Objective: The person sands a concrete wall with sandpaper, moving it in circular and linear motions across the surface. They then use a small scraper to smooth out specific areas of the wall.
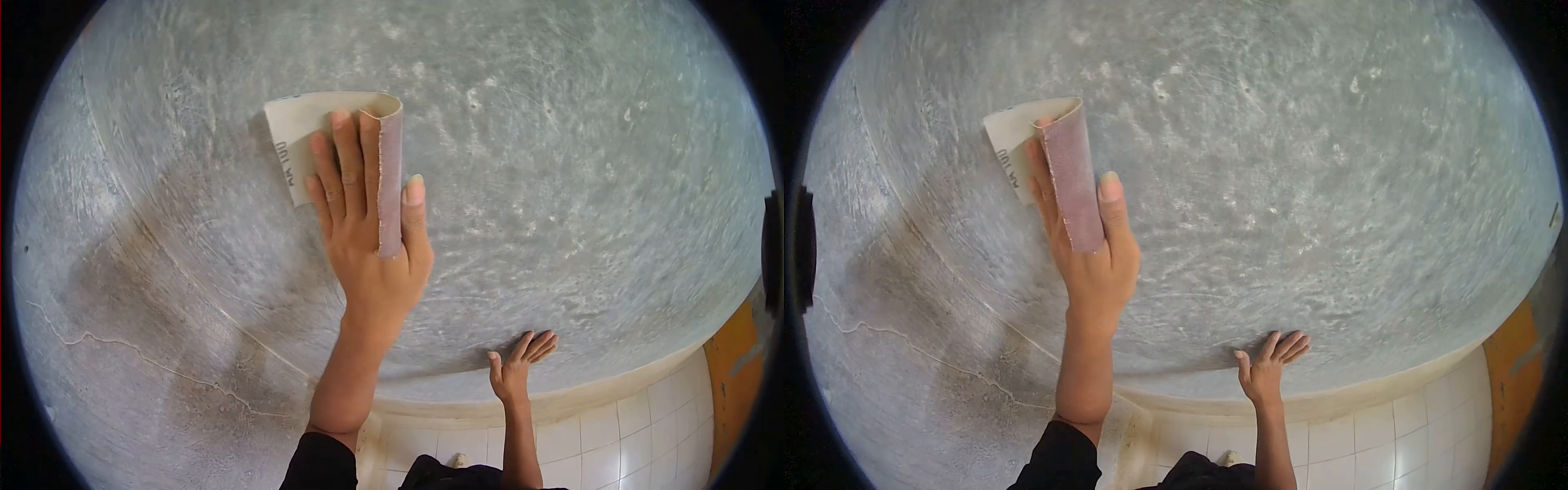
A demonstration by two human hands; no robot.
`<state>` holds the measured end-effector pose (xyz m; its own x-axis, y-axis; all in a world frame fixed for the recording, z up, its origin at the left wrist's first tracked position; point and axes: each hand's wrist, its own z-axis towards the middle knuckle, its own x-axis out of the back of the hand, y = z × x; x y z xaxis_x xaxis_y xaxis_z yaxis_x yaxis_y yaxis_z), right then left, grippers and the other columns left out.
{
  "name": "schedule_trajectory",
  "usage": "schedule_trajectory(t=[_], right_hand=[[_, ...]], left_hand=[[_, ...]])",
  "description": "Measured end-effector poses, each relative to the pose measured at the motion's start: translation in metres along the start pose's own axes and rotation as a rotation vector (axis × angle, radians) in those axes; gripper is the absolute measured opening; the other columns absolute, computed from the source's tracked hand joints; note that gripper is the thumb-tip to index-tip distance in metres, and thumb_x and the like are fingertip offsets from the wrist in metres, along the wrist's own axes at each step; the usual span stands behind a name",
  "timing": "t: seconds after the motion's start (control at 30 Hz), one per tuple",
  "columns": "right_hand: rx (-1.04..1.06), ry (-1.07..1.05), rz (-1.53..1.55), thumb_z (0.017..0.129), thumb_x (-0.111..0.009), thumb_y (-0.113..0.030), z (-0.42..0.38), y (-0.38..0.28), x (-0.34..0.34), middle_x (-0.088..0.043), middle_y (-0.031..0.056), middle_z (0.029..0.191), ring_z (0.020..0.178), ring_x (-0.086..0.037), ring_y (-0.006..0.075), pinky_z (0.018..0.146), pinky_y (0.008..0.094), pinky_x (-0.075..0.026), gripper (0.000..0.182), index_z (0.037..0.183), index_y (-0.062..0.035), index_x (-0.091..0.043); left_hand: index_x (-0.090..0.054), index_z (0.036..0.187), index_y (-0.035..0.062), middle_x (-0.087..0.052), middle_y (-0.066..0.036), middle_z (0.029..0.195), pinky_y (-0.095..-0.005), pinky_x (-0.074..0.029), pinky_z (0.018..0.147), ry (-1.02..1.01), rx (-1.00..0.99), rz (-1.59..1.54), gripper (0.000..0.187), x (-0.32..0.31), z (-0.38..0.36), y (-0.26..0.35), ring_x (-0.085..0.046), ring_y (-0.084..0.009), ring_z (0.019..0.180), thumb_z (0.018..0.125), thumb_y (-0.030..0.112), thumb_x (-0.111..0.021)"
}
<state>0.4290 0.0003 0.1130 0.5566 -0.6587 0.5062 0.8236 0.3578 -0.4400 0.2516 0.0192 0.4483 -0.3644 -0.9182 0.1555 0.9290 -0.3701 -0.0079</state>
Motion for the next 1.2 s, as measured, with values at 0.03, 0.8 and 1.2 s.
schedule_trajectory(t=[0.03,0.8,1.2], right_hand=[[0.005,0.003,-0.004,0.096,-0.050,-0.051,0.000,0.000,0.000,0.025,0.0314,0.152,0.138,0.026,0.0522,0.107,0.0666,0.014,0.092,0.154,-0.0083,0.008],[0.035,0.040,-0.074,0.083,-0.068,-0.055,0.009,-0.007,0.004,0.028,0.0316,0.150,0.137,0.028,0.0523,0.105,0.0691,0.013,0.116,0.153,-0.0066,0.011],[0.037,0.022,-0.116,0.085,-0.063,-0.058,0.012,-0.010,0.007,0.029,0.0324,0.150,0.138,0.028,0.0496,0.107,0.0659,0.014,0.115,0.151,-0.0036,0.015]], left_hand=[[-0.035,0.148,0.0048,-0.031,-0.019,0.154,-0.0578,-0.019,0.113,-0.014,-0.012,0.030,0.057,0.000,-0.003,0.001,-0.023,-0.0434,0.143,0.099,0.033,-0.041],[-0.018,0.145,-0.0151,-0.014,-0.038,0.151,-0.0645,-0.017,0.111,-0.326,0.245,-0.148,0.061,0.004,-0.213,0.026,-0.009,-0.0597,0.138,0.100,0.020,-0.041],[-0.005,0.146,-0.0150,0.003,-0.038,0.153,-0.0600,-0.005,0.114,-0.386,0.460,-0.138,0.070,-0.002,-0.248,0.026,0.005,-0.0568,0.141,0.102,0.028,-0.039]])
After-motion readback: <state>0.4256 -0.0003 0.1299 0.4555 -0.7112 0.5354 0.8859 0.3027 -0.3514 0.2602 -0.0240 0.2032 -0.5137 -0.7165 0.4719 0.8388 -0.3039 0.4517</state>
